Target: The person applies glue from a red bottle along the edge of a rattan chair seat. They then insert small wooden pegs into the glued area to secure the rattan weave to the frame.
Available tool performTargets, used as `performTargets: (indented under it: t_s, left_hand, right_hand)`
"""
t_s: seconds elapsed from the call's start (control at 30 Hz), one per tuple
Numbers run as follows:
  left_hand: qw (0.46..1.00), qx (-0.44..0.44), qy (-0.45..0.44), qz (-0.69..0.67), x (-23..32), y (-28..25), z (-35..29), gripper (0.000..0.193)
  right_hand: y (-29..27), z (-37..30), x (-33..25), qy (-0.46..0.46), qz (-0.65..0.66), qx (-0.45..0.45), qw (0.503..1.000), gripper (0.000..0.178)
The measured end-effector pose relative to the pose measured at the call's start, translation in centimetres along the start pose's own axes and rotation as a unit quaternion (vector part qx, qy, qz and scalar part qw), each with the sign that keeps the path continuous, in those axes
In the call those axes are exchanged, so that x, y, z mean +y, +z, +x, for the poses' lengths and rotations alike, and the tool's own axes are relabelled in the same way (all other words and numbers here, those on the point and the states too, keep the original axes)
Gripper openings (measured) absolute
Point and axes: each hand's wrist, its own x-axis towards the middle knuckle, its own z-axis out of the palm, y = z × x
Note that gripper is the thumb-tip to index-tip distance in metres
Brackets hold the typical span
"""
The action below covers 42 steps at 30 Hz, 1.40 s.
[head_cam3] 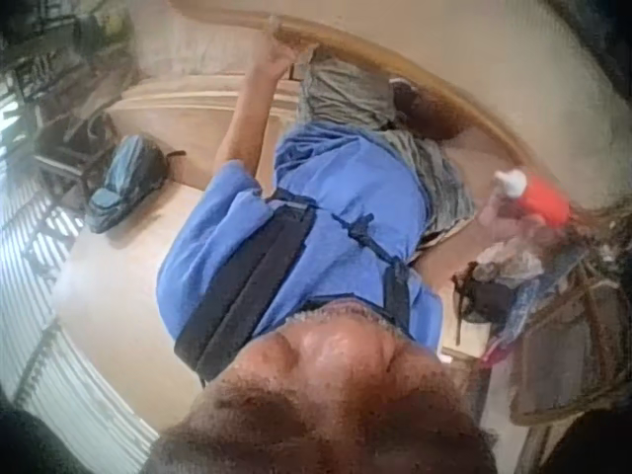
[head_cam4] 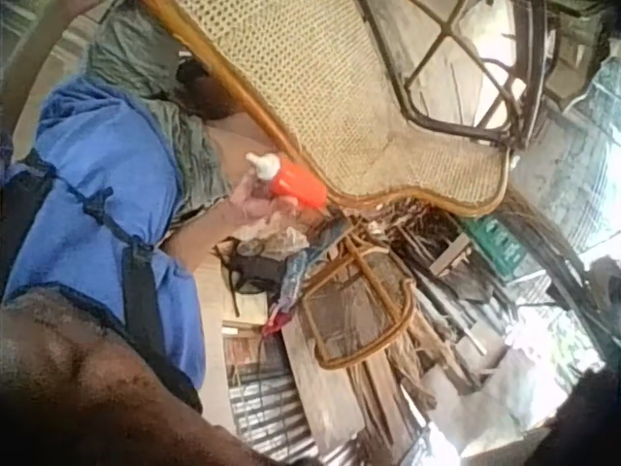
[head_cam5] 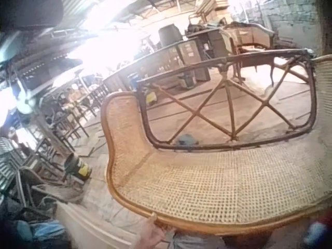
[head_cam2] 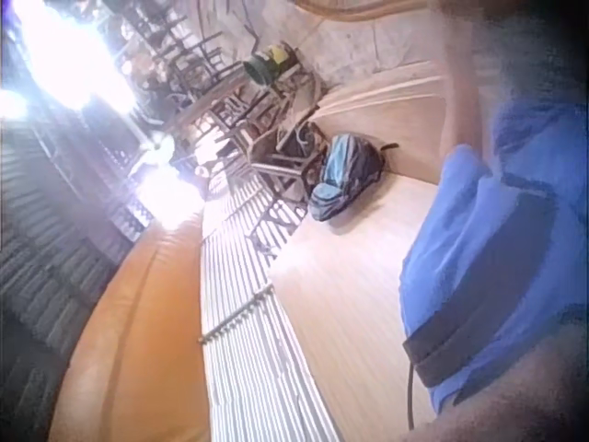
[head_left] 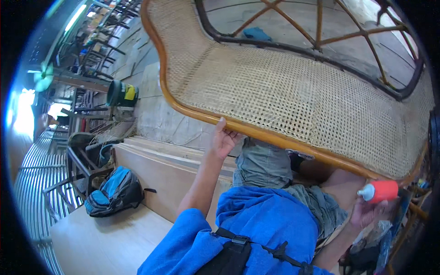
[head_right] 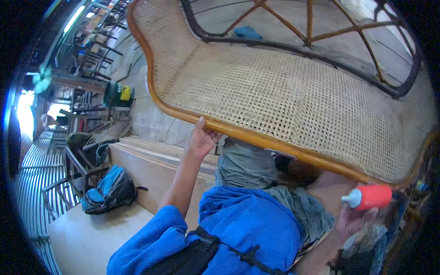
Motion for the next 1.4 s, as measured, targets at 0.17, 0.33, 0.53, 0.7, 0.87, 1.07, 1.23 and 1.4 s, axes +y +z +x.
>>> performTargets:
  t_s: [0.17,0.33,0.53,0.7,0.87,1.07,1.23,1.4]
  left_hand:
    - [0.815,-0.085,-0.066,0.569,-1.0,2.0,-5.1,0.02]
    - [0.735,-0.254,0.175,0.604,-5.3,11.7,-5.2,0.023]
    - [0.455,-0.454,0.28,0.713,-14.0,18.5,0.1,0.025]
    - [0.447,-0.418,0.178,0.77,-12.2,20.8,1.5,0.029]
    - [0.791,-0.277,0.101,0.536,-7.1,16.7,2.9,0.027]
    - [0.919,-0.225,-0.044,0.32,-4.0,12.4,4.5,0.016]
    - [0.922,-0.212,0.059,0.319,-3.4,13.1,7.0,0.016]
    - [0.946,-0.298,-0.05,0.116,-1.0,15.7,11.2,0.008]
  right_hand:
    - [2.5,1.4,2.7,-0.01,-0.078,0.047,0.996,0.071]
    - [4.7,1.4,5.1,0.001,-0.154,0.025,0.988,0.066]
    - [6.7,-0.2,7.6,-0.029,-0.26,0.004,0.965,0.066]
    - [4.5,-0.1,6.8,-0.105,-0.355,-0.03,0.928,0.057]
    - [5.5,1.9,8.3,-0.093,-0.392,-0.034,0.914,0.045]
    - [6.3,3.6,9.7,-0.085,-0.493,-0.039,0.865,0.034]
    - [8.0,3.2,9.8,-0.12,-0.473,-0.06,0.871,0.036]
    - [7.5,3.6,9.4,-0.124,-0.491,-0.068,0.86,0.037]
